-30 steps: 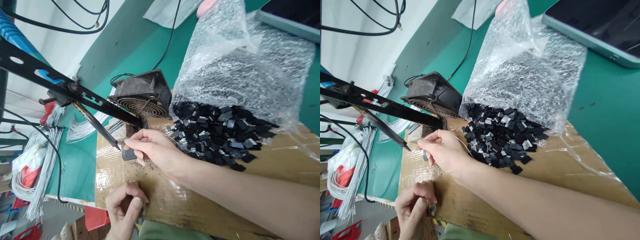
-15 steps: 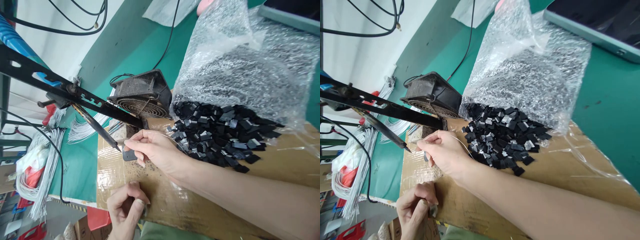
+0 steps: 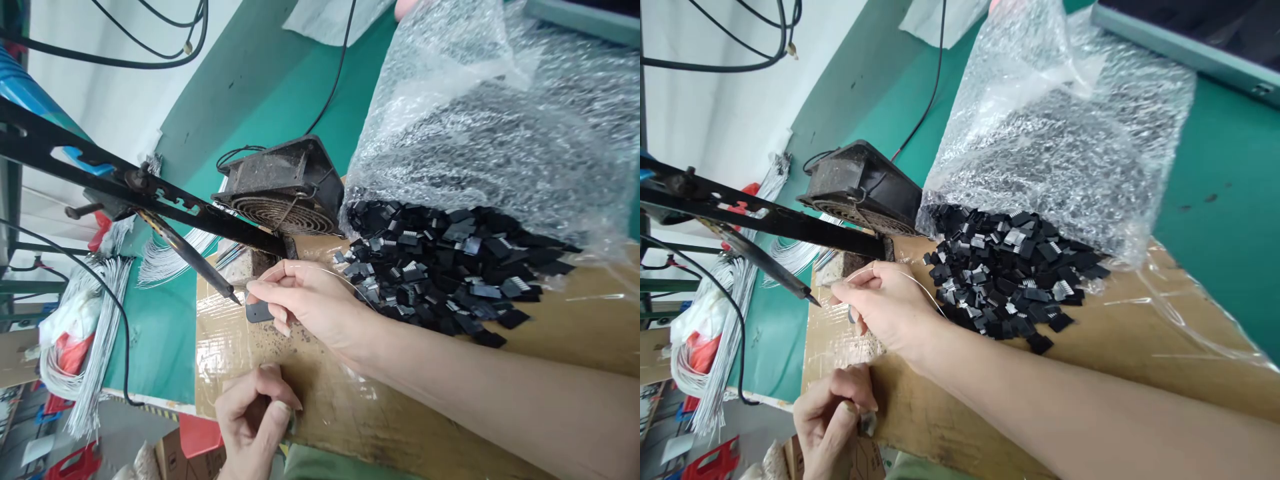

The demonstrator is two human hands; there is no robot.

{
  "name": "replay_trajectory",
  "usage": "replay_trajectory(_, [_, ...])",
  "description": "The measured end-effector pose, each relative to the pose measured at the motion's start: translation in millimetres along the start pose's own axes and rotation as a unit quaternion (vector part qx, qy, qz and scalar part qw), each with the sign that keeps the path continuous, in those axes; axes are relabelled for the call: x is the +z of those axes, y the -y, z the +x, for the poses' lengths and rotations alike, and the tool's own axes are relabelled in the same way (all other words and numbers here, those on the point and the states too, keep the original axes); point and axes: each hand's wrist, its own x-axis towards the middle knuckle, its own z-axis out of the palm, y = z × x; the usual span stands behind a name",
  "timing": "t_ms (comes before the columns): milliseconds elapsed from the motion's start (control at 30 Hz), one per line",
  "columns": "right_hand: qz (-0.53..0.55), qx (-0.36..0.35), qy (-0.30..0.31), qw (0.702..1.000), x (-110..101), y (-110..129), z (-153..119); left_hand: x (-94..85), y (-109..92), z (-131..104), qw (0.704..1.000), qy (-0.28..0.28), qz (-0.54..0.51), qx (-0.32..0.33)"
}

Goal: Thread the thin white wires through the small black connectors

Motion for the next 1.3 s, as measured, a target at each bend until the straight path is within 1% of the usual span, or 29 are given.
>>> replay_trajectory(333, [0.001,-0.004,-0.001,1.000,-1.0,-0.9,-0.5,0.6,-4.4,2.1,1.000,-0.001,0.008,-0.006])
replay_trajectory(833, [-0.006,-0.013,-0.017,1.000,0.1,-2.4,0.5,1.2,-1.9,1.4,1.000,-0.009,0.008,-0.003])
replay_trajectory(1067, [0.007,-0.024,-0.004,1.000,-2.2,-3.9,-0.4,0.1,-0.8,-0.1,1.000,-0.010,0.007,-0.002])
replay_trajectory(1300, [0.013,-0.039,0.008,0.999,-4.6,-8.5,0.9,2.5,-2.2,4.2,1.000,-0.007,0.002,0.006])
